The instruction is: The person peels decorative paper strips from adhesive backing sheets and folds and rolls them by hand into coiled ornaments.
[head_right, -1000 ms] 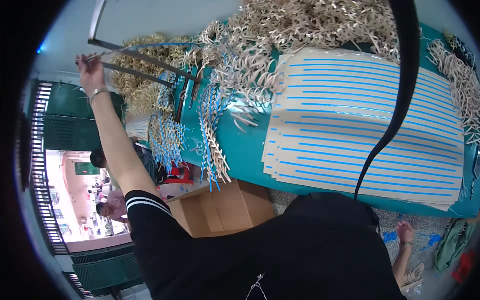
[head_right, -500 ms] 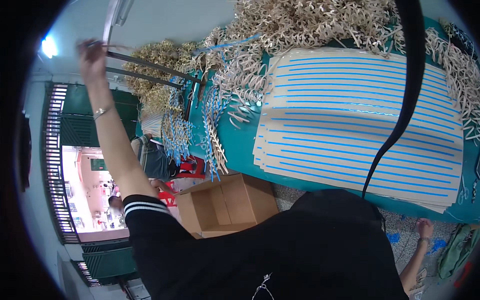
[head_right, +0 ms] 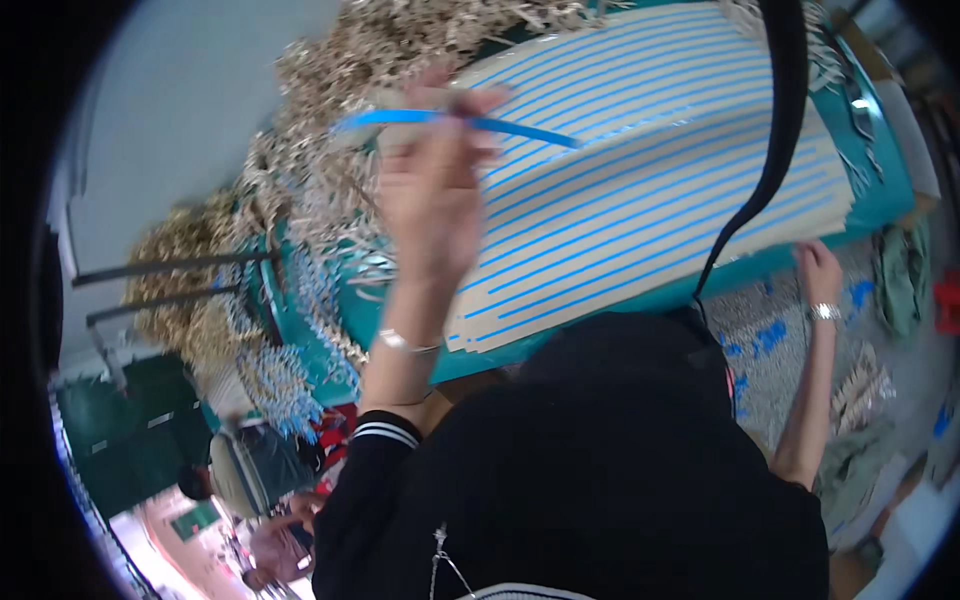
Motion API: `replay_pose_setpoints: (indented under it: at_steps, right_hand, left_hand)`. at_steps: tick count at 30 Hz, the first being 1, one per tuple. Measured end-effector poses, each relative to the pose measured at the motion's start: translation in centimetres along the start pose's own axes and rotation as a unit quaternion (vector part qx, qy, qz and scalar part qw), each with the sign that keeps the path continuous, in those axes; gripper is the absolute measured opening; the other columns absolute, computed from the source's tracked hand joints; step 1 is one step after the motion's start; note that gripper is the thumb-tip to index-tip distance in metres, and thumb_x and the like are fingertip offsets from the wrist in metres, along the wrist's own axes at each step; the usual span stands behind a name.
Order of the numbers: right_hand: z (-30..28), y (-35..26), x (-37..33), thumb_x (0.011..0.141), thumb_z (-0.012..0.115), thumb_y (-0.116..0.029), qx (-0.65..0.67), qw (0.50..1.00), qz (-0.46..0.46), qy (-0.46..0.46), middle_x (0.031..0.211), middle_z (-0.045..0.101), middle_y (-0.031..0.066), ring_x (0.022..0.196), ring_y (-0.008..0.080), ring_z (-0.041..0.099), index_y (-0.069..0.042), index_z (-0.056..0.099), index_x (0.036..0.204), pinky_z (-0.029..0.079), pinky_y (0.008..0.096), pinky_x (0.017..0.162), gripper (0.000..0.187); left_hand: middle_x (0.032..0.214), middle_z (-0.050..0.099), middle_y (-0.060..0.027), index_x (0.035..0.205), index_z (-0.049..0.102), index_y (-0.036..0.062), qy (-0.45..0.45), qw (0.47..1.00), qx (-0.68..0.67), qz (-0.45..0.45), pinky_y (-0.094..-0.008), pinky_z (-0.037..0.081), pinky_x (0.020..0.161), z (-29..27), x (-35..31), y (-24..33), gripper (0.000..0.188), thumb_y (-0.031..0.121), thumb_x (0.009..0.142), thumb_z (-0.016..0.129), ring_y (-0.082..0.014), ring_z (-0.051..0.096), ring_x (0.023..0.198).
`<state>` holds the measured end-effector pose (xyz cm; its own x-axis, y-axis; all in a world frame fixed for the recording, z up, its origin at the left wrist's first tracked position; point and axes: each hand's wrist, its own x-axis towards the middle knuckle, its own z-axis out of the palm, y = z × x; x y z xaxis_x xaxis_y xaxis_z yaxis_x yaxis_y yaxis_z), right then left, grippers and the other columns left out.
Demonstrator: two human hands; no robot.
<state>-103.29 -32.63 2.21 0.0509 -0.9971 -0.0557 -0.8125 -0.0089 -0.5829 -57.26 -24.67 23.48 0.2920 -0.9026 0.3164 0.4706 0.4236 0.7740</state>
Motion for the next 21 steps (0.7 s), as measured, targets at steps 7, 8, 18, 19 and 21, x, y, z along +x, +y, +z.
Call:
replay_pose_setpoints:
  at_steps: [7, 8, 18, 19, 21]
  right_hand:
    - [3.2, -22.0, -0.9, 0.089, 0.047, -0.02, 0.456, 0.852, -0.024, -0.256, 0.101, 0.059, 0.007, 0.095, 0.0135, 0.056, -0.002, 0.052, 0.112, 0.044, 0.0258, 0.082, 0.03]
    - [3.9, -22.3, -0.9, 0.089, 0.048, -0.021, 0.469, 0.84, -0.025, -0.272, 0.097, 0.059, 0.0063, 0.09, 0.012, 0.057, -0.002, 0.053, 0.111, 0.045, 0.0248, 0.079, 0.028]
    - [3.6, -15.2, 5.3, 0.087, 0.052, -0.02, 0.229, 0.935, -0.133, -0.235, 0.065, 0.053, -0.0004, 0.056, 0.0067, 0.047, 0.0, 0.059, 0.09, 0.039, 0.0205, 0.052, 0.021]
    - [2.0, -13.7, 6.8, 0.087, 0.052, -0.019, 0.146, 0.956, -0.183, -0.177, 0.064, 0.054, 0.0018, 0.056, 0.0084, 0.048, -0.001, 0.06, 0.089, 0.04, 0.0227, 0.052, 0.02]
    - [-1.0, -7.3, 12.2, 0.083, 0.055, -0.015, -0.06, 0.954, -0.28, -0.09, 0.078, 0.063, 0.014, 0.07, 0.027, 0.06, -0.001, 0.06, 0.091, 0.045, 0.0339, 0.061, 0.017]
  left_hand:
    - [0.109, 0.055, -0.0177, 0.109, 0.051, -0.0041, 0.115, 0.968, -0.092, -0.201, -0.0235, 0.048, 0.067, -1.5, -4.5, -15.8, 0.026, 0.008, 0.086, 0.054, -0.0133, 0.059, 0.082]
    - [0.109, 0.055, -0.0177, 0.109, 0.051, -0.0041, 0.109, 0.968, -0.096, -0.206, -0.0235, 0.048, 0.067, -0.9, -4.8, -16.8, 0.026, 0.008, 0.086, 0.054, -0.0133, 0.059, 0.082]
    - [0.119, 0.051, -0.0083, 0.114, 0.053, 0.0056, 0.12, 0.873, -0.286, -0.375, -0.0323, 0.042, 0.085, -0.1, -8.6, -21.6, 0.036, 0.025, 0.084, 0.059, -0.0159, 0.05, 0.103]
    - [0.119, 0.051, -0.0083, 0.114, 0.053, 0.0056, 0.14, 0.875, -0.287, -0.363, -0.0323, 0.042, 0.085, 0.0, -9.4, -21.5, 0.036, 0.025, 0.084, 0.059, -0.0159, 0.05, 0.103]
    - [0.117, 0.053, -0.0092, 0.116, 0.051, 0.0016, -0.015, 0.82, -0.214, -0.531, -0.0311, 0.043, 0.087, 0.7, -11.1, -20.5, 0.041, 0.024, 0.083, 0.06, -0.0165, 0.051, 0.102]
